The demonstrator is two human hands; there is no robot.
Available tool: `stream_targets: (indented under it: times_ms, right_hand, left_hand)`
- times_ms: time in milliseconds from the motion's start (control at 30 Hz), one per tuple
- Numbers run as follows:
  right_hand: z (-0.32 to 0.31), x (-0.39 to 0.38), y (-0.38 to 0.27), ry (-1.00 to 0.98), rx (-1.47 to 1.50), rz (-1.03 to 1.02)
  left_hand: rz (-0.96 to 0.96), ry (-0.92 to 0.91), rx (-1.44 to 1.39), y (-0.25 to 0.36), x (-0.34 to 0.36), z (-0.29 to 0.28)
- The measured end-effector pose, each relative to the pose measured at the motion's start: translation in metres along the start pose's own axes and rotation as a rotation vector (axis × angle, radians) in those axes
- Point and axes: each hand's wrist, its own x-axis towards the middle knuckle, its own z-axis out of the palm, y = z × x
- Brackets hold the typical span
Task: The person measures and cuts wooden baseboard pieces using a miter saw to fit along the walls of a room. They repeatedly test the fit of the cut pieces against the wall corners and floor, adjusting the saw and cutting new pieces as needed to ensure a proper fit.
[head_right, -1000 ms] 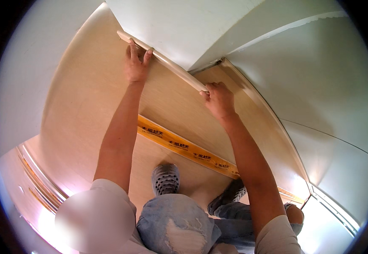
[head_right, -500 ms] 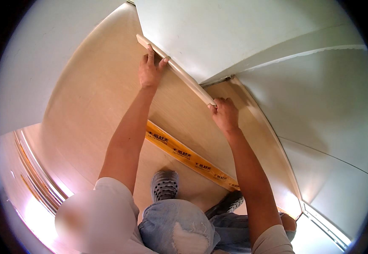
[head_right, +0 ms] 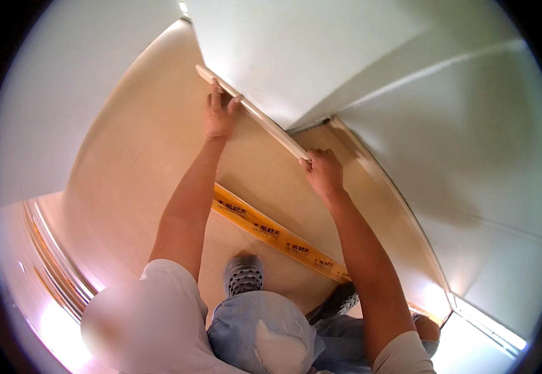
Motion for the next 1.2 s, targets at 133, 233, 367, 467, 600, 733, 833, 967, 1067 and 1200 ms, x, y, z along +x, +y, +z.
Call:
stream_targets:
  times_ms: [133, 233, 367, 467, 600, 733, 833, 967, 1067, 1200]
  right_hand:
    - [-0.002, -0.011, 0.007, -0.016, -0.028, -0.02]
    - [-0.013, -0.04, 0.015, -0.02, -0.057, -0.029]
    - [-0.04, -0.118, 0.044, -0.076, -0.023, 0.014]
    - [-0.076, -0.202, 0.093, -0.096, -0.088, 0.039]
    - [-0.13, -0.324, 0.142, -0.263, -0.125, 0.186]
    - [-0.182, -0.44, 0.157, -0.35, -0.096, 0.377]
    - [-0.206, -0.487, 0.151, -0.384, -0.077, 0.47]
    - [-0.208, -0.505, 0.143, -0.382, 0.014, 0.542]
    - [-0.209, -0.496, 0.139, -0.38, 0.01, 0.491]
    - [-0.226, -0.463, 0.127, -0.332, 0.012, 0.434]
  left_hand:
    - [0.119, 0.116, -0.212, -0.01, 0.0, 0.006]
    - [0.147, 0.224, -0.068, -0.013, 0.001, 0.008]
    - [0.112, 0.2, -0.052, -0.024, 0.002, 0.006]
    - [0.077, 0.101, 0.001, -0.032, 0.01, 0.005]
    - [-0.085, -0.109, -0.406, -0.017, -0.003, -0.008]
    - [-0.185, -0.176, -0.732, 0.065, -0.024, -0.002]
    - [-0.242, -0.217, -0.726, 0.072, -0.02, -0.001]
    - [-0.157, -0.262, -0.591, 0.063, -0.017, -0.001]
    - [-0.116, -0.232, -0.483, 0.059, -0.017, -0.001]
    - [-0.197, -0.249, -0.402, 0.065, -0.011, -0.001]
